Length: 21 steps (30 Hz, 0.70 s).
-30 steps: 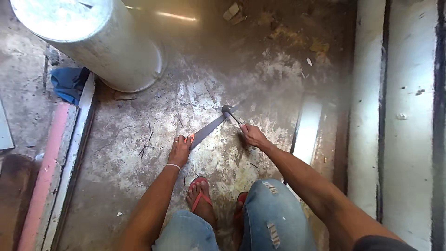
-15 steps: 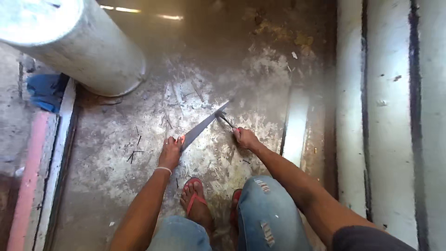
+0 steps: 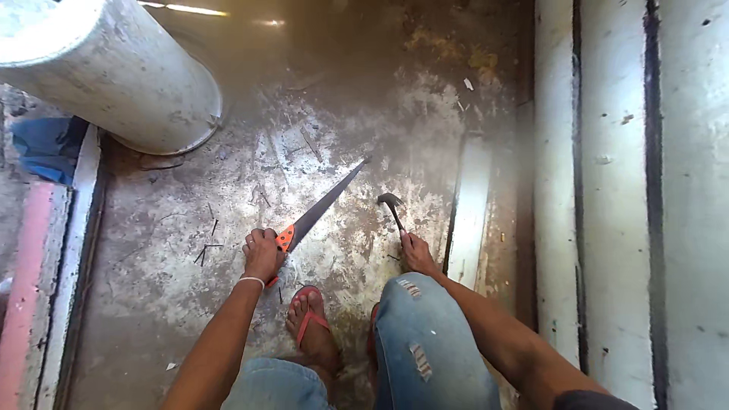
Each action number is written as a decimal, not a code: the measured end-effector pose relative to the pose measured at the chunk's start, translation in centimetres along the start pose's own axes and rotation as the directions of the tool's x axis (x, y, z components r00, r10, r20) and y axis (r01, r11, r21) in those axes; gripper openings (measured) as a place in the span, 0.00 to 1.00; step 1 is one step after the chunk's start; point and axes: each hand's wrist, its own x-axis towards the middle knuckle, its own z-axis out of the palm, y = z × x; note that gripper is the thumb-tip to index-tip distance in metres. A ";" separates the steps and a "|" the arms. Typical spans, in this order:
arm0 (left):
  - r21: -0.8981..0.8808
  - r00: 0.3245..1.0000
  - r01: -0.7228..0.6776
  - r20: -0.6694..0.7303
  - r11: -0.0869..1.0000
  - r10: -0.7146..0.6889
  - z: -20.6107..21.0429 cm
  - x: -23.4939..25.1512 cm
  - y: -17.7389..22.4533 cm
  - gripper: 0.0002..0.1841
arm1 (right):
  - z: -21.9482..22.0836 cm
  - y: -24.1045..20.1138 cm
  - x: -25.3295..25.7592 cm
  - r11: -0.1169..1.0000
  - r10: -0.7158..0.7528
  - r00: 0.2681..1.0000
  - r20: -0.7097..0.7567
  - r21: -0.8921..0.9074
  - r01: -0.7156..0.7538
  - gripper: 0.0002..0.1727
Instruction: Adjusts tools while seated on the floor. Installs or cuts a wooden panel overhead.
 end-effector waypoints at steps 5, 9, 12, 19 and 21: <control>-0.080 0.989 -0.151 -0.013 0.985 0.150 -0.8 -1.8 -0.2 0.33 | -0.5 -0.5 -0.4 0.996 -0.021 0.999 -0.044 0.081 0.024 0.35; 0.224 0.847 -0.252 -0.420 0.942 0.326 -0.1 -3.2 -0.1 0.27 | -1.5 -2.7 1.0 0.987 -0.084 0.994 -0.075 0.132 0.093 0.33; 0.386 0.913 -0.198 -0.262 0.901 0.313 1.7 -3.1 -0.6 0.34 | -1.7 -3.8 2.8 0.985 -0.088 0.995 -0.050 0.141 0.094 0.36; 0.372 0.980 -0.179 -0.011 0.911 0.198 5.8 -4.9 -3.1 0.48 | -3.4 -6.5 3.3 0.984 -0.114 0.991 -0.065 0.130 0.121 0.36; 0.361 0.982 -0.163 -0.034 0.918 0.188 6.1 -4.7 -3.3 0.43 | -3.6 -6.7 2.6 0.964 -0.215 0.966 -0.145 0.126 0.233 0.33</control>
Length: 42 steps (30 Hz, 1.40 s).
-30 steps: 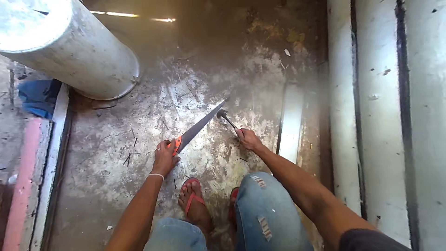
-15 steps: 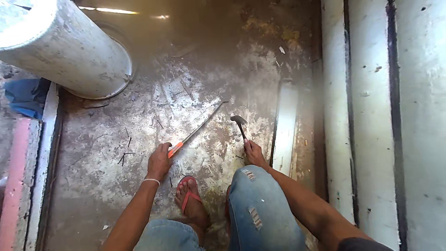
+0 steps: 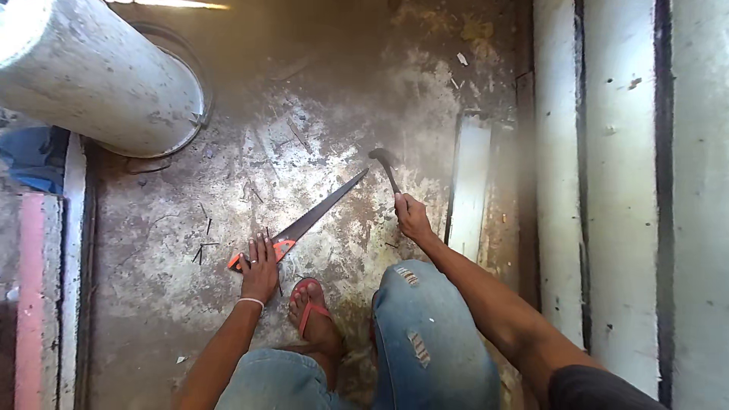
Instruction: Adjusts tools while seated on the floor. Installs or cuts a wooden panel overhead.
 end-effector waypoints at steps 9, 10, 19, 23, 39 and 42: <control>0.005 1.000 0.007 0.018 1.000 -0.007 -1.2 0.4 -0.1 0.35 | -0.3 -1.1 1.5 0.959 0.176 0.963 0.206 -0.254 -0.121 0.40; 0.017 1.000 -0.002 0.021 1.000 0.002 -1.3 0.5 -0.2 0.35 | -0.3 -1.8 1.3 0.982 0.088 0.985 0.147 -0.181 -0.061 0.39; 0.041 0.990 0.016 0.138 0.999 -0.021 -4.0 0.1 1.1 0.34 | -0.2 -0.7 1.6 0.979 0.103 0.984 0.145 -0.188 -0.075 0.41; 0.042 0.984 0.021 0.177 0.999 -0.028 -3.6 -1.0 2.1 0.34 | 0.8 2.4 0.3 0.964 -0.018 0.994 0.107 -0.260 0.045 0.36; 0.038 0.994 0.024 0.103 0.999 -0.027 -3.9 -1.4 2.1 0.33 | 0.8 0.6 1.4 0.925 0.216 0.950 0.224 -0.358 -0.126 0.39; 0.066 0.995 0.035 0.086 0.997 -0.041 -5.0 -1.4 2.0 0.33 | 0.4 -1.1 3.0 0.928 0.236 0.928 0.289 -0.351 -0.126 0.43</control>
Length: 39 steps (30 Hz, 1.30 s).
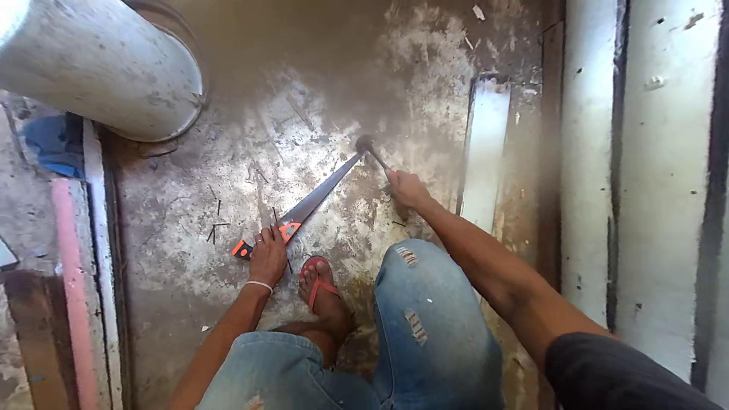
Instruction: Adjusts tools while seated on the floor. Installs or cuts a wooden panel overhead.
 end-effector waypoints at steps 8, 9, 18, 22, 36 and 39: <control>-0.023 0.999 0.037 0.026 0.999 -0.037 -0.6 -1.0 0.0 0.32 | 0.1 1.8 0.5 0.997 0.057 0.993 -0.104 0.054 -0.052 0.42; -0.039 0.998 0.045 0.043 0.998 -0.043 -0.4 -1.4 -0.2 0.32 | 0.2 1.4 -0.1 0.997 0.012 0.990 -0.138 0.071 -0.002 0.41; -0.010 0.997 0.050 0.065 0.999 -0.049 -0.3 -1.3 -0.3 0.33 | -0.3 0.8 -0.8 1.000 -0.014 0.988 -0.155 -0.027 0.010 0.41; 0.019 0.999 0.033 0.034 0.999 -0.033 0.0 -1.4 0.2 0.34 | 0.6 2.1 0.2 0.995 0.055 0.998 -0.029 -0.088 -0.057 0.43; 0.003 0.997 0.052 0.057 0.999 -0.052 0.1 -0.4 0.1 0.33 | 0.3 0.0 -1.2 0.996 -0.018 0.999 -0.033 -0.091 0.015 0.40; -0.009 0.999 0.049 0.023 0.999 -0.049 -0.5 -0.5 -0.2 0.35 | 0.2 -0.2 0.5 0.993 0.094 0.994 0.052 -0.081 -0.089 0.45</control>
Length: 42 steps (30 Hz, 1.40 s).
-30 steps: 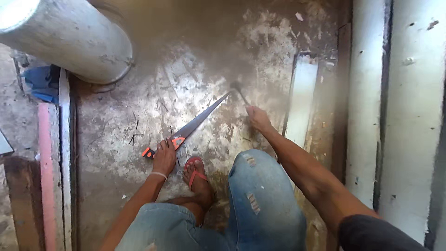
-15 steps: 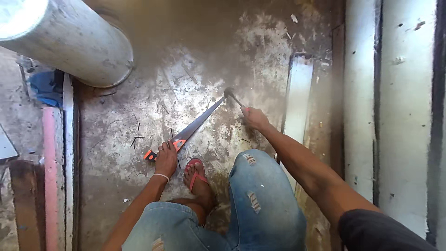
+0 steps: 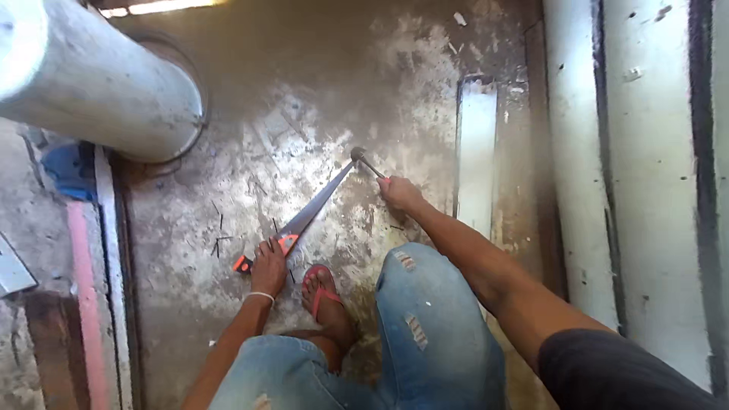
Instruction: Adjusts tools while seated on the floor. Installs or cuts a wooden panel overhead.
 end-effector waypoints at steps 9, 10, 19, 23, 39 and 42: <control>-0.132 0.938 -0.274 -0.253 0.953 0.235 4.5 -0.2 -5.5 0.35 | 2.7 3.4 -1.7 0.957 -0.034 0.998 -0.056 0.285 0.049 0.47; -0.133 0.927 -0.305 -0.268 0.943 0.262 4.3 -0.3 -5.7 0.34 | 3.1 3.6 -2.3 0.936 -0.035 0.996 -0.080 0.347 0.061 0.47; -0.725 0.961 -0.006 -0.195 0.689 -0.197 1.3 1.9 -1.9 0.26 | 1.9 1.0 -2.2 0.940 -0.057 0.996 -0.073 0.332 0.078 0.45; -0.865 0.973 0.134 0.021 0.484 -0.231 2.0 2.9 -1.8 0.27 | 2.3 -1.0 -2.1 0.969 -0.177 0.982 -0.064 0.165 0.185 0.40; -0.726 0.930 0.347 0.186 0.593 -0.316 0.6 5.3 -1.5 0.36 | 1.9 -3.7 0.6 0.913 -0.285 0.945 0.164 -0.253 0.319 0.42; -0.725 0.930 0.345 0.179 0.596 -0.320 0.2 5.6 -1.7 0.37 | 0.4 -4.8 0.5 0.910 -0.302 0.944 0.136 -0.252 0.328 0.43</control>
